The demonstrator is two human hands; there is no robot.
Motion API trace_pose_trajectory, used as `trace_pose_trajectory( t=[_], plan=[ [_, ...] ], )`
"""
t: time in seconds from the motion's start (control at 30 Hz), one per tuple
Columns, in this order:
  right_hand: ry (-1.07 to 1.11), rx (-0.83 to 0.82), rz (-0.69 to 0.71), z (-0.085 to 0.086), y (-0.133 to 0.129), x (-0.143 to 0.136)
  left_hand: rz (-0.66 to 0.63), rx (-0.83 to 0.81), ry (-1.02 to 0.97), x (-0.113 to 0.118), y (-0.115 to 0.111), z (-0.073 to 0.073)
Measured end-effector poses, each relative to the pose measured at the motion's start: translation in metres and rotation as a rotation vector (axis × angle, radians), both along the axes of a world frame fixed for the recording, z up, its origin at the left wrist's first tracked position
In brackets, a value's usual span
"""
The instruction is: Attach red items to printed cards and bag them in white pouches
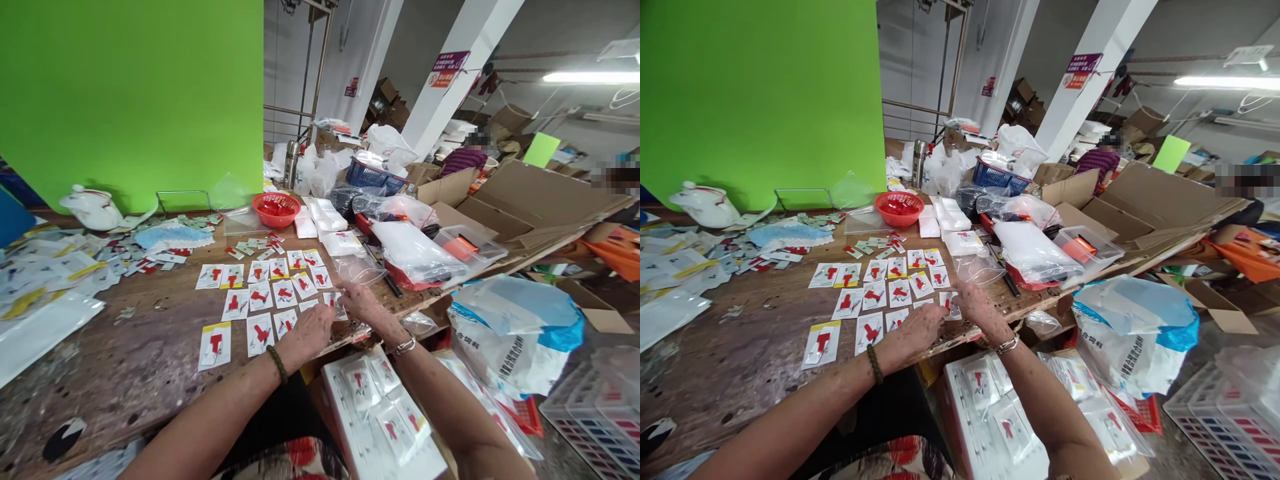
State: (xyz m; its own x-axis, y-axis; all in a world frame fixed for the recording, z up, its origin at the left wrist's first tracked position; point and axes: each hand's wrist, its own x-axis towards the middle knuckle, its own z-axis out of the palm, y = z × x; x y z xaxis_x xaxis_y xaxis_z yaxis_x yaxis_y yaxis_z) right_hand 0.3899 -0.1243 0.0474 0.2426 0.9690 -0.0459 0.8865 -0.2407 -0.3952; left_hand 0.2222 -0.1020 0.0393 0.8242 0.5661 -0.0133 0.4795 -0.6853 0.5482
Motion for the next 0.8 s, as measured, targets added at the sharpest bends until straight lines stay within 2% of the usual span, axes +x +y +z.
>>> trace_pose_trajectory(
  t=[0.07, 0.17, 0.23, 0.3, 0.4, 0.53, 0.67, 0.8],
  plan=[
    [-0.002, 0.061, -0.016, 0.0, 0.0, 0.003, 0.101, -0.133, -0.149, -0.001, 0.011, -0.001],
    [0.024, 0.128, -0.016, 0.0, -0.003, 0.003, 0.283, -0.415, -0.37, -0.005, 0.034, -0.001],
    [0.075, 0.153, -0.008, -0.001, -0.003, 0.001, 0.393, -0.563, -0.502, -0.009, 0.056, 0.005],
    [0.124, 0.163, 0.0, -0.003, 0.0, -0.003, 0.489, -0.599, -0.616, -0.014, 0.083, 0.016],
    [0.161, 0.179, 0.031, -0.001, 0.016, -0.008, 0.62, -0.483, -0.69, -0.015, 0.132, 0.036],
    [0.156, 0.218, 0.126, 0.013, 0.063, -0.016, 0.68, -0.237, -0.699, -0.005, 0.201, 0.055],
    [0.059, 0.299, 0.195, 0.024, 0.131, -0.023, 0.692, 0.02, -0.64, 0.012, 0.255, 0.061],
    [-0.02, 0.431, 0.247, 0.02, 0.2, -0.029, 0.691, 0.091, -0.508, 0.025, 0.29, 0.057]
  ],
)
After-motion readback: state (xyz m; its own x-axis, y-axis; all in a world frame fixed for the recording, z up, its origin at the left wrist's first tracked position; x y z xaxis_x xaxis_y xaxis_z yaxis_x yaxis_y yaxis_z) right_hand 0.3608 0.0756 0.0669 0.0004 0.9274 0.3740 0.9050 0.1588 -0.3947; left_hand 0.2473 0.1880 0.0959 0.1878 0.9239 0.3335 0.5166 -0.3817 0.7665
